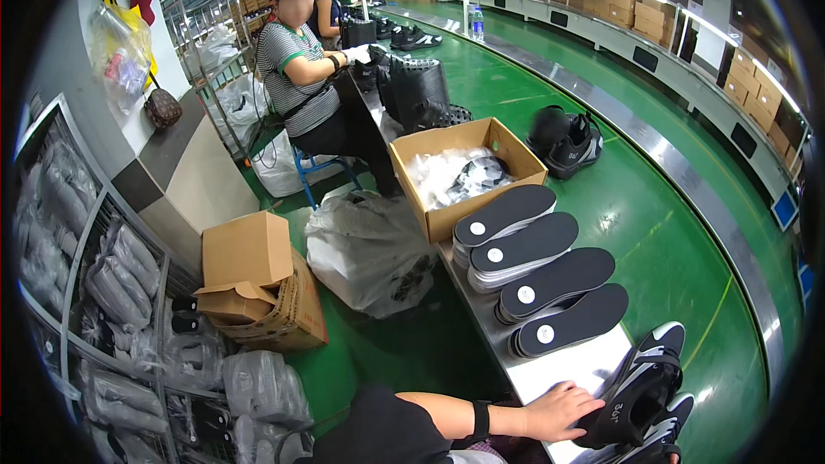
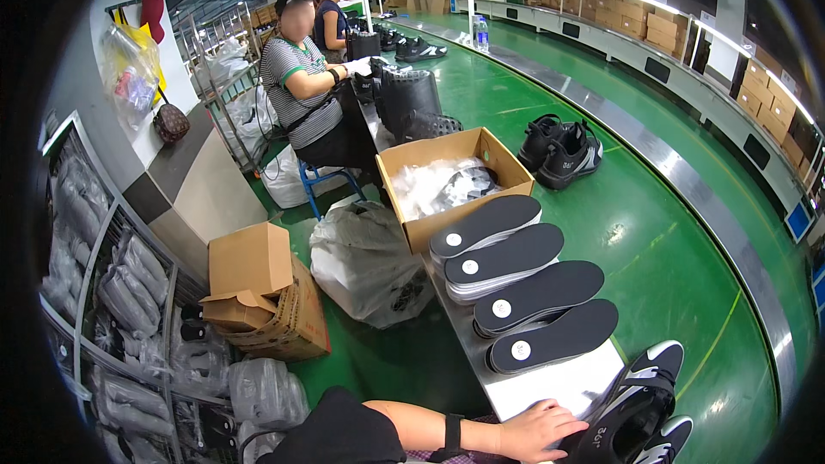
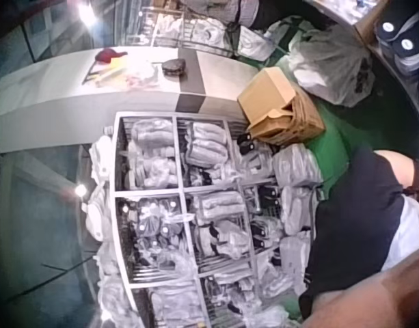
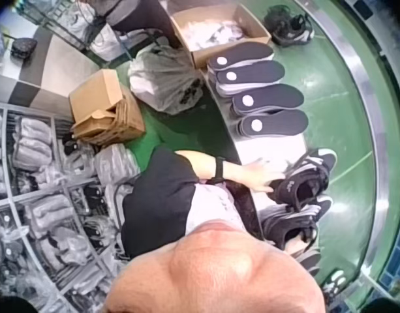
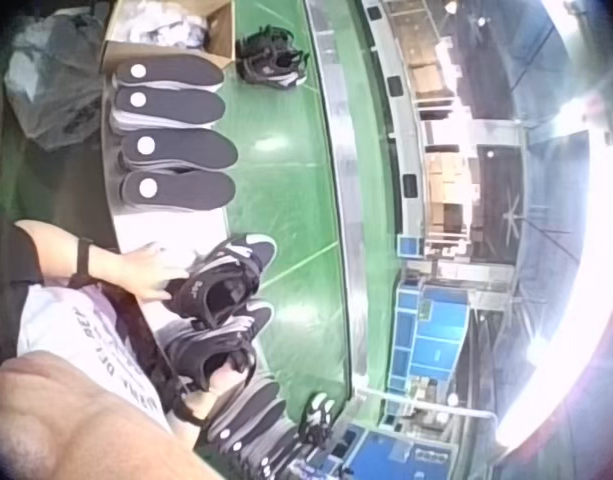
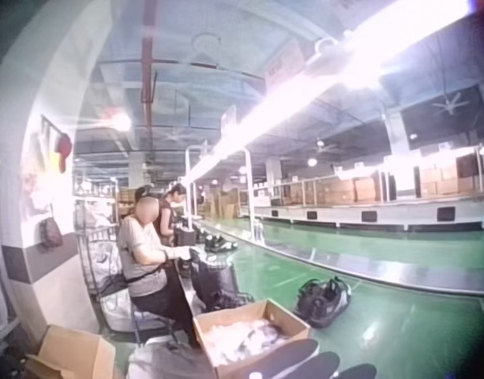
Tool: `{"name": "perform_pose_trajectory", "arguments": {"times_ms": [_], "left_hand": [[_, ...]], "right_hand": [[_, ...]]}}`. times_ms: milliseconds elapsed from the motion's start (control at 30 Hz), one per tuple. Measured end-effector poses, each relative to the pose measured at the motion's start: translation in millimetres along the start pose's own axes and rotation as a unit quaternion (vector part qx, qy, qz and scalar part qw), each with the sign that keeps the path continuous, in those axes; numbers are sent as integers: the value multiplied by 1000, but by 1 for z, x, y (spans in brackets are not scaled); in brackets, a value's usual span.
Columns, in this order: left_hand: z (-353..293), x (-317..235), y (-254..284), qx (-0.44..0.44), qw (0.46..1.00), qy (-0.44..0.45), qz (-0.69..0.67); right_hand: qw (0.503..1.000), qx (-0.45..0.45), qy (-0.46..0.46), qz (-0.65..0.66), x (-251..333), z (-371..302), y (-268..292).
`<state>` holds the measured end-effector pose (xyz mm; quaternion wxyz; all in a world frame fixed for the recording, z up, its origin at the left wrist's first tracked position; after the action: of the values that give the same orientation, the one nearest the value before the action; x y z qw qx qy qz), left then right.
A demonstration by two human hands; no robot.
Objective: Inserting insoles into shoe uppers on a manufacturing assembly line.
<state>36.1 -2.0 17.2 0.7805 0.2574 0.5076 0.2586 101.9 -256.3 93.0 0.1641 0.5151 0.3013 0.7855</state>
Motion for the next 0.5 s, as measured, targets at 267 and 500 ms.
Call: {"name": "perform_pose_trajectory", "arguments": {"times_ms": [267, 500], "left_hand": [[3, -3, 5, -12, 1000, -6, -9], [1, -7, 6, -8, 1000, -7, -15]], "right_hand": [[998, -26, -24, -45, 29, 2, -2], [999, -15, -41, 3, 6, 0, 0]]}}
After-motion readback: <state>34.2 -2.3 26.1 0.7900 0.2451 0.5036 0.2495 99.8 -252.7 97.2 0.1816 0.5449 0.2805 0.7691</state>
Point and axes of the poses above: each hand's wrist, its own z-axis towards the middle knuckle, its own y-axis out of the back of the hand, x = y × z, the point moved 4 cm from there along z, towards the middle knuckle, and after that the axes turned 7 degrees about x, right-handed, at the moved point
